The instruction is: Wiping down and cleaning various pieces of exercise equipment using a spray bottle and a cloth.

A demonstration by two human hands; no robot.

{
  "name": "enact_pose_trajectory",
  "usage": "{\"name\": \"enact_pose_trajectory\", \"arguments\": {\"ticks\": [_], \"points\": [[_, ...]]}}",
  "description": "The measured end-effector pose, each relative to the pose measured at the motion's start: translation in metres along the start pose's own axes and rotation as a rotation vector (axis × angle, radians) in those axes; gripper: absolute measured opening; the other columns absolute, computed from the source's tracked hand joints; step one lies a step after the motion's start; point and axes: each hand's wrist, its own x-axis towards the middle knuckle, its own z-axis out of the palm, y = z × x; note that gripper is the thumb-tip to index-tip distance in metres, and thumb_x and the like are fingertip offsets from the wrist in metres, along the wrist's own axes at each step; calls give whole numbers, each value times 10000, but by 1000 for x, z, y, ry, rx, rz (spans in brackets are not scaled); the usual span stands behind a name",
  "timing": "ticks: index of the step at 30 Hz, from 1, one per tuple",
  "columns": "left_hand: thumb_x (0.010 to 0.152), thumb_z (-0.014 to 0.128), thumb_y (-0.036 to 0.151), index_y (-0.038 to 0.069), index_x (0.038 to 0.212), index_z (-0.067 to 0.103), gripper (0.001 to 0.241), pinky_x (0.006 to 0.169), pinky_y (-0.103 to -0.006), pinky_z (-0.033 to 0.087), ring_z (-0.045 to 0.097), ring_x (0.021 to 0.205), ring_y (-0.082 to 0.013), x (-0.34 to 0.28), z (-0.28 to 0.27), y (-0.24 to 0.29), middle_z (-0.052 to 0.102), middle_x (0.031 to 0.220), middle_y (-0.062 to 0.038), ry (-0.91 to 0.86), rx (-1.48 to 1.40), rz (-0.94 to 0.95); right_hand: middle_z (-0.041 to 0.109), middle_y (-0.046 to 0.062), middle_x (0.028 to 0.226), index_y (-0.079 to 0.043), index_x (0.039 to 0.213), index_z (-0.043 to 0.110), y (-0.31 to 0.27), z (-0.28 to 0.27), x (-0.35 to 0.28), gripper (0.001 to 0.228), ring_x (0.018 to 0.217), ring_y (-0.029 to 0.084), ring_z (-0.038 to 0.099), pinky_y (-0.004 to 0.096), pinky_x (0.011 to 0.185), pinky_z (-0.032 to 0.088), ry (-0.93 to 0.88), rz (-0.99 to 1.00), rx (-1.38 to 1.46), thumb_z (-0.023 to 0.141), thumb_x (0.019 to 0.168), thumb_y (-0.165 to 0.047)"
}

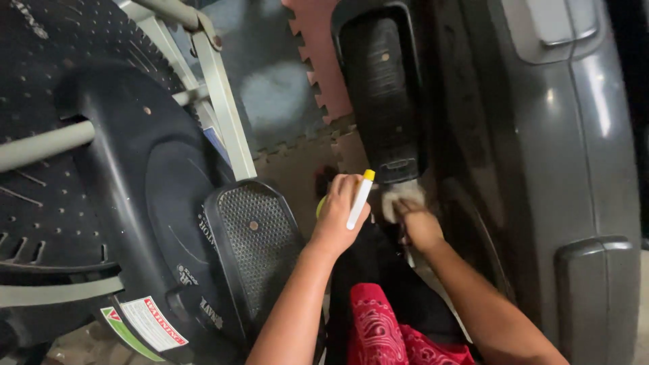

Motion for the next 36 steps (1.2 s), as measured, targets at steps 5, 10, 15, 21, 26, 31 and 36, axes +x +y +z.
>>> {"name": "enact_pose_trajectory", "arguments": {"ticks": [5, 10, 15, 21, 26, 31, 36], "points": [[888, 634, 96, 29, 1240, 554, 368, 907, -482, 552, 625, 1084, -445, -1, -7, 4, 584, 1218, -205, 30, 22, -44, 680, 243, 1273, -64, 1351, 654, -4, -46, 40, 449, 1174, 447, 644, 453, 982, 531, 240, 435, 828, 556, 928, 52], [901, 631, 89, 26, 1235, 566, 346, 906, -492, 543, 639, 1071, -458, -6, -12, 2, 599, 1199, -206, 52, 24, -47, 581, 187, 1477, -56, 1400, 655, -18, -122, 170, 590, 1430, 397, 490, 445, 1183, 418, 687, 20, 435, 560, 854, 146], [892, 619, 74, 16, 1262, 550, 381, 913, -500, 550, 639, 1082, -459, -15, -8, -6, 597, 1235, -212, 38, 0, -54, 468, 156, 1599, -106, 1483, 562, -3, -75, 230, 619, 1489, 460, 342, 483, 1200, 312, 492, -120, -254, 549, 873, -2], [896, 643, 107, 28, 1240, 564, 362, 860, -491, 545, 639, 1058, -458, -18, -3, 17, 604, 1235, -204, 14, 25, -109, 429, 187, 1563, -16, 1493, 513, -19, -44, 83, 649, 1465, 383, 362, 472, 1238, 274, -10, -184, -629, 561, 880, -225], [873, 644, 92, 32, 1259, 555, 401, 945, -478, 533, 626, 1136, -444, -24, -1, 52, 612, 1268, -196, 26, -3, 12, 633, 177, 1381, -100, 1373, 631, -22, -50, 7, 545, 1252, 336, 621, 374, 1065, 468, 48, 250, 340, 510, 846, -29], [830, 656, 69, 16, 1311, 535, 499, 1031, -467, 489, 588, 1223, -431, -39, -8, 107, 599, 1316, -207, -17, -62, 43, 774, 173, 1068, -84, 1327, 673, -54, -172, -60, 407, 938, 303, 749, 359, 851, 568, 159, 604, 1016, 514, 957, -26], [807, 675, 41, 30, 1311, 553, 519, 1040, -459, 473, 581, 1234, -428, -63, -13, 163, 612, 1342, -201, -95, 63, 61, 726, 152, 1243, -43, 1312, 667, -75, -310, -150, 417, 1132, 256, 722, 335, 977, 536, 659, 327, 832, 494, 940, 36]]}}
